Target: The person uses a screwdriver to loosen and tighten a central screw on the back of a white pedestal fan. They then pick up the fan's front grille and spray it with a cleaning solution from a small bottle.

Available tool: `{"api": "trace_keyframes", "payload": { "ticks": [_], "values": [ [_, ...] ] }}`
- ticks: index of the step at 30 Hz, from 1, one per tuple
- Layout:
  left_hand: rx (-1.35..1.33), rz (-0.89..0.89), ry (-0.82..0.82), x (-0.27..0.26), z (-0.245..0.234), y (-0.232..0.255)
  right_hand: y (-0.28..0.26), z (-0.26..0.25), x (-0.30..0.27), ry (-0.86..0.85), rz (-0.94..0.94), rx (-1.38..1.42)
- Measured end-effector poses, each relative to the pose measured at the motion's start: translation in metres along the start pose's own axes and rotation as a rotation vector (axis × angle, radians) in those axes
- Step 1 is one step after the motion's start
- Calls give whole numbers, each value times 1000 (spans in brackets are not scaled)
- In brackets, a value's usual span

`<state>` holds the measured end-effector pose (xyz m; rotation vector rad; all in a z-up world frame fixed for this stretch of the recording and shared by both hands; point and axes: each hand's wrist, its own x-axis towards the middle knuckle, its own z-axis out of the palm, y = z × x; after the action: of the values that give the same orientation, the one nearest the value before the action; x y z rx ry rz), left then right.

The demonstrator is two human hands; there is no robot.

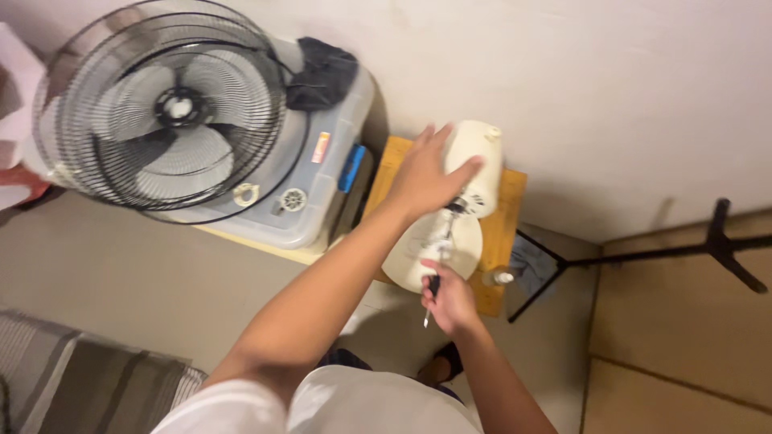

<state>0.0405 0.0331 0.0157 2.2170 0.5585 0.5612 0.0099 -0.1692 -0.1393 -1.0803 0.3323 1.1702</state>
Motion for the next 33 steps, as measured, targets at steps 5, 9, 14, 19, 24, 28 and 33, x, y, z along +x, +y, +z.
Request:
{"api": "trace_keyframes", "payload": {
  "ticks": [5,9,14,19,24,28,33],
  "values": [
    [-28,-148,303,-92,-70,-85,18,-27,-6,-31,-20,-119],
    [218,-440,271,-139,-122,-150,12,-15,-10,6,-23,-213],
    [434,-466,149,-142,-139,-206,5,14,-13,66,12,-369],
    [569,-530,-81,-124,-135,-238,10,22,-7,35,-8,-371],
    [696,-575,-223,-112,-133,-250,15,7,-6,88,3,-372],
    [677,-548,-265,-108,-137,-247,13,-8,-8,85,-30,-332],
    [725,-533,-344,-98,-141,-244,8,-15,-6,132,-35,-357]
  ]
}}
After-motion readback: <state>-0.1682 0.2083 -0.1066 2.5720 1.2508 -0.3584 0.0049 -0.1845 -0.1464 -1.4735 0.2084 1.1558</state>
